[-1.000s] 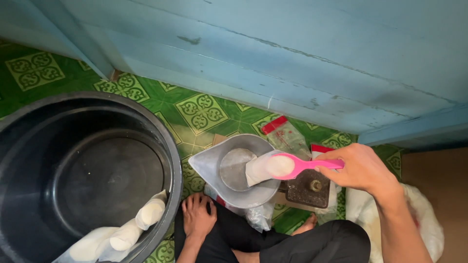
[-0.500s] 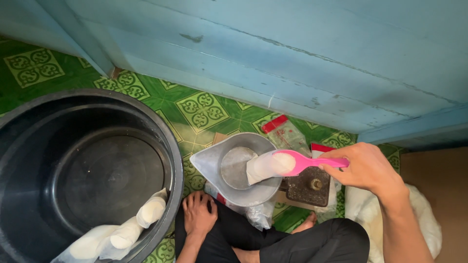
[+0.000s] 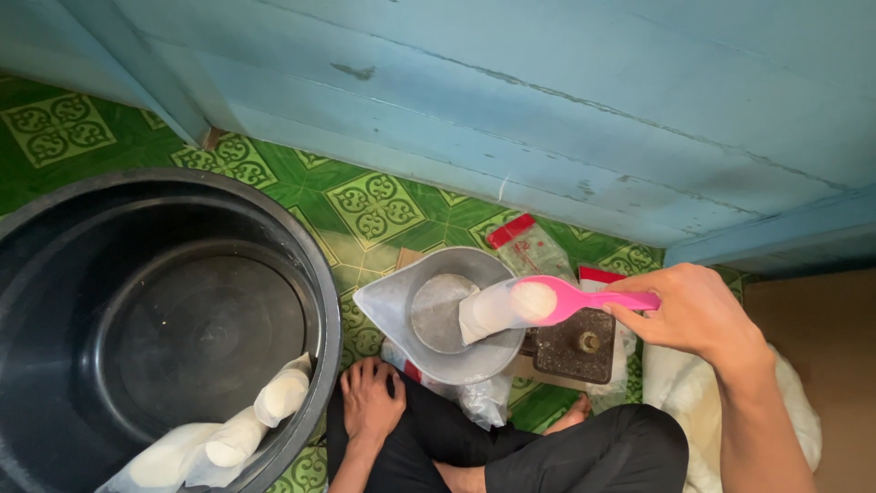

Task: Scooping white powder from a large sack into a metal funnel or scale using a plastic scoop

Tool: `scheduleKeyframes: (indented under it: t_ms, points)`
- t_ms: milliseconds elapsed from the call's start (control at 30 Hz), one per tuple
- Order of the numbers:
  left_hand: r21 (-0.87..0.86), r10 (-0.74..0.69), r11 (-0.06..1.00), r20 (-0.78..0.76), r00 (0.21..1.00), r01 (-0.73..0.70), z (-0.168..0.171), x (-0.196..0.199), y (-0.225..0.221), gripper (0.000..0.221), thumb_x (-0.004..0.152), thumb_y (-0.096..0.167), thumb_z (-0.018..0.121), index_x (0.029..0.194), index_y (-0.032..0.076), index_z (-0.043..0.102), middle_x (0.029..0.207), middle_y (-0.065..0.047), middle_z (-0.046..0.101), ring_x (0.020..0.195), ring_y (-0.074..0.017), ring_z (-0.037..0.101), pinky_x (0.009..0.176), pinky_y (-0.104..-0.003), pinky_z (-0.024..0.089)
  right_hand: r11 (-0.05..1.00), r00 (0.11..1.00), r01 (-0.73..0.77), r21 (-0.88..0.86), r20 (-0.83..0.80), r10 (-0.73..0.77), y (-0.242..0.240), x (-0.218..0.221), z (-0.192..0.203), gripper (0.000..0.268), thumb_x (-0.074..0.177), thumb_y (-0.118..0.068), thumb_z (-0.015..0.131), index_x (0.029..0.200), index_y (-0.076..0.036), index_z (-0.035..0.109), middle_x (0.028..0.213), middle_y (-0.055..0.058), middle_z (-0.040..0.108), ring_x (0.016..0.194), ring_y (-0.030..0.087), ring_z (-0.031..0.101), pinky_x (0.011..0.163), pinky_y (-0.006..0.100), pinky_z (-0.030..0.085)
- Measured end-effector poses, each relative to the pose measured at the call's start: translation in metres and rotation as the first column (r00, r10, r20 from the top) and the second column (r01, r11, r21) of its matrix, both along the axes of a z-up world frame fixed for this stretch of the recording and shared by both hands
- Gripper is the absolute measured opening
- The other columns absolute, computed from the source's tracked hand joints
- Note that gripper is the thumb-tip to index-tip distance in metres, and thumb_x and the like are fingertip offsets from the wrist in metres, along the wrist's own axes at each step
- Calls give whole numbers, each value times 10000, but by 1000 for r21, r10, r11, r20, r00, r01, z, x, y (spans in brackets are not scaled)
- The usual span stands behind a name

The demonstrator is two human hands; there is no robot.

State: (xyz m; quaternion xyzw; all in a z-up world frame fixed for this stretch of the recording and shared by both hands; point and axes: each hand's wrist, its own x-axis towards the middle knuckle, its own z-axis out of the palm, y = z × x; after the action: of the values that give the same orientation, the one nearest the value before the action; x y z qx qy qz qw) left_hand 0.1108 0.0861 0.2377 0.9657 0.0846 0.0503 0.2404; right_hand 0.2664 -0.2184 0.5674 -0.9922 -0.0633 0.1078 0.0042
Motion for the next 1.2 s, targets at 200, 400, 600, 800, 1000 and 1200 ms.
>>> scheduleKeyframes:
  t_ms: [200, 400, 600, 800, 1000, 1200]
  points:
    - [-17, -2, 1000, -14, 1000, 2, 4, 1, 0, 190, 764, 237, 604, 851, 96, 698, 989, -52, 609, 996, -265, 538, 979, -413, 385, 1000, 999, -25, 11, 31, 25, 0, -3, 1, 306, 646, -402, 720, 911, -273, 802, 545, 137, 608, 524, 347, 463, 530, 376, 448]
    - [14, -14, 1000, -12, 1000, 14, 3, 0, 1, 182, 768, 256, 603, 837, 113, 690, 980, -59, 597, 980, -282, 535, 960, -422, 393, 999, 999, -34, -27, 41, 35, 7, -10, 3, 317, 676, -443, 700, 923, -268, 792, 639, 87, 693, 603, 339, 574, 599, 378, 484]
    - [4, -5, 1000, 0, 1000, 5, 0, 0, 0, 193, 768, 245, 597, 856, 102, 693, 997, -61, 610, 977, -284, 537, 939, -421, 396, 986, 976, -156, -56, 146, 162, 6, -21, -2, 323, 691, -422, 698, 947, -244, 781, 768, 39, 747, 673, 326, 666, 613, 377, 523]
    - [19, -7, 1000, 28, 1000, 6, -5, -2, 0, 191, 761, 244, 602, 850, 97, 686, 982, -76, 592, 957, -294, 532, 944, -418, 397, 953, 883, -295, -68, 361, 299, 20, -44, 1, 247, 756, -353, 700, 962, -235, 766, 778, 4, 727, 610, 249, 648, 519, 347, 478]
    - [25, -5, 1000, 57, 998, 4, -6, -4, -1, 183, 749, 239, 606, 835, 101, 688, 990, -79, 592, 970, -291, 530, 935, -416, 398, 943, 842, -321, -87, 430, 326, 17, -53, -1, 234, 762, -322, 712, 964, -213, 759, 724, 10, 696, 565, 242, 611, 495, 348, 447]
    - [42, 4, 999, 47, 999, -6, -4, -5, -2, 192, 757, 258, 601, 839, 112, 695, 996, -78, 599, 972, -296, 530, 922, -416, 402, 983, 934, -98, 158, 356, 36, 4, -65, -6, 308, 727, -345, 728, 988, -190, 781, 707, 30, 725, 552, 270, 614, 541, 338, 483]
